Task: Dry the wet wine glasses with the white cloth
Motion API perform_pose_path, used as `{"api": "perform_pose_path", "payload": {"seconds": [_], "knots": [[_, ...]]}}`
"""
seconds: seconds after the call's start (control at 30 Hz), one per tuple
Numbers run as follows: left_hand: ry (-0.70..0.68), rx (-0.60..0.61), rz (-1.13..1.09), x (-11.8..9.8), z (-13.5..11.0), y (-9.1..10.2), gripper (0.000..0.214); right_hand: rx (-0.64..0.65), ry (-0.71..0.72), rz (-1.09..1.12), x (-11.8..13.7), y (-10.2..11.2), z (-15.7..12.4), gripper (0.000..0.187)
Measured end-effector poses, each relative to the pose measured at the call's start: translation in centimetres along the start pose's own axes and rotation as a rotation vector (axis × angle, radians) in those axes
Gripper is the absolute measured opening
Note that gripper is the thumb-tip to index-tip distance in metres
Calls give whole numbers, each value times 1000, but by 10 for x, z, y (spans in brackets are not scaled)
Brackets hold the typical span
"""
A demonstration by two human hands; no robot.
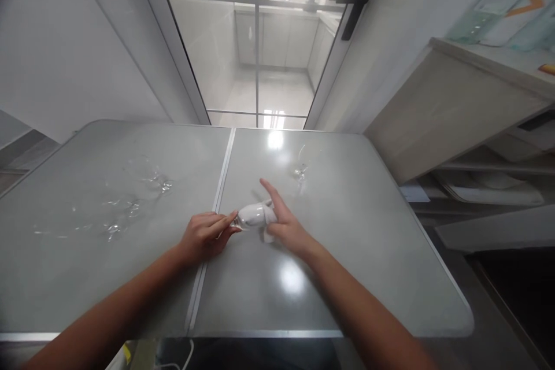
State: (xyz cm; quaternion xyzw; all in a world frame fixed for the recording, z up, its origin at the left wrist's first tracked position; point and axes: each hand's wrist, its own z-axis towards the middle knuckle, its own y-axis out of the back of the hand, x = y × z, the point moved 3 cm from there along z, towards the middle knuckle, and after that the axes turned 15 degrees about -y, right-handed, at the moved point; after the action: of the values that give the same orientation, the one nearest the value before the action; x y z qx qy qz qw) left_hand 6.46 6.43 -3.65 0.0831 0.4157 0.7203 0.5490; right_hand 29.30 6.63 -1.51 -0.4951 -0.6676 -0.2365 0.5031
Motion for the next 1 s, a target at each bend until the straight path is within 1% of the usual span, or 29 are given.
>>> {"api": "perform_pose_path", "payload": {"seconds": [0.07, 0.1, 0.17, 0.23, 0.27, 0.3, 0.33, 0.37, 0.43, 0.47, 0.5, 0.53, 0.57, 0.6, 0.63, 0.67, 0.7, 0.73, 0.8, 0.87, 0.9, 0.93, 0.97, 1.0], "knots": [[253, 87, -319, 11, 3, 3, 28, 45, 28, -136, 1, -6, -4, 101], [388, 154, -505, 15, 5, 4, 33, 67, 71, -201, 2, -8, -6, 99], [602, 303, -844, 18, 7, 6, 42, 115, 229, -326, 2, -11, -9, 93], [728, 432, -1045, 16, 8, 8, 45, 175, 435, -463, 0, -14, -9, 83], [752, 466, -1069, 15, 8, 8, 44, 188, 521, -526, -2, -15, -9, 78], [745, 461, -1030, 14, 8, 8, 43, 172, 570, -571, -4, -14, -8, 73], [701, 424, -934, 14, 8, 8, 42, 135, 569, -583, -6, -13, -5, 72], [617, 354, -790, 14, 8, 7, 39, 85, 519, -552, -7, -11, -2, 74], [347, 178, -410, 11, 9, 8, 30, -11, 320, -361, -8, -4, 4, 84], [187, 108, -217, 7, 8, 8, 26, -33, 207, -230, -9, -1, 6, 90], [34, 64, -46, 2, 7, 7, 23, -34, 107, -99, -9, 1, 8, 94], [-94, 40, 98, -3, 6, 5, 21, -27, 33, 21, -9, 2, 9, 97], [-185, 32, 211, -8, 5, 3, 21, -20, -15, 120, -9, 2, 11, 98], [-234, 37, 286, -11, 4, 1, 21, -10, -40, 193, -9, 3, 12, 99], [-238, 41, 324, -14, 5, 0, 21, 0, -48, 239, -9, 3, 13, 99], [-199, 43, 320, -15, 6, 1, 21, 8, -45, 260, -10, 2, 13, 99], [-122, 45, 272, -15, 8, 2, 21, 18, -36, 257, -10, 2, 14, 100], [-12, 50, 180, -13, 10, 4, 21, 32, -23, 233, -11, 1, 14, 100], [268, 104, -122, -6, 12, 7, 23, 73, 23, 121, -12, 0, 13, 99], [521, 248, -515, -1, 11, 7, 31, 131, 135, -63, -11, -2, 10, 91], [604, 331, -694, 0, 10, 6, 35, 164, 222, -172, -9, -4, 8, 82], [649, 400, -825, 0, 9, 5, 38, 197, 316, -280, -8, -5, 6, 72], [657, 438, -887, 1, 8, 5, 40, 217, 402, -372, -7, -6, 4, 62], [635, 428, -864, 2, 7, 4, 39, 215, 461, -435, -7, -7, 4, 55]]}}
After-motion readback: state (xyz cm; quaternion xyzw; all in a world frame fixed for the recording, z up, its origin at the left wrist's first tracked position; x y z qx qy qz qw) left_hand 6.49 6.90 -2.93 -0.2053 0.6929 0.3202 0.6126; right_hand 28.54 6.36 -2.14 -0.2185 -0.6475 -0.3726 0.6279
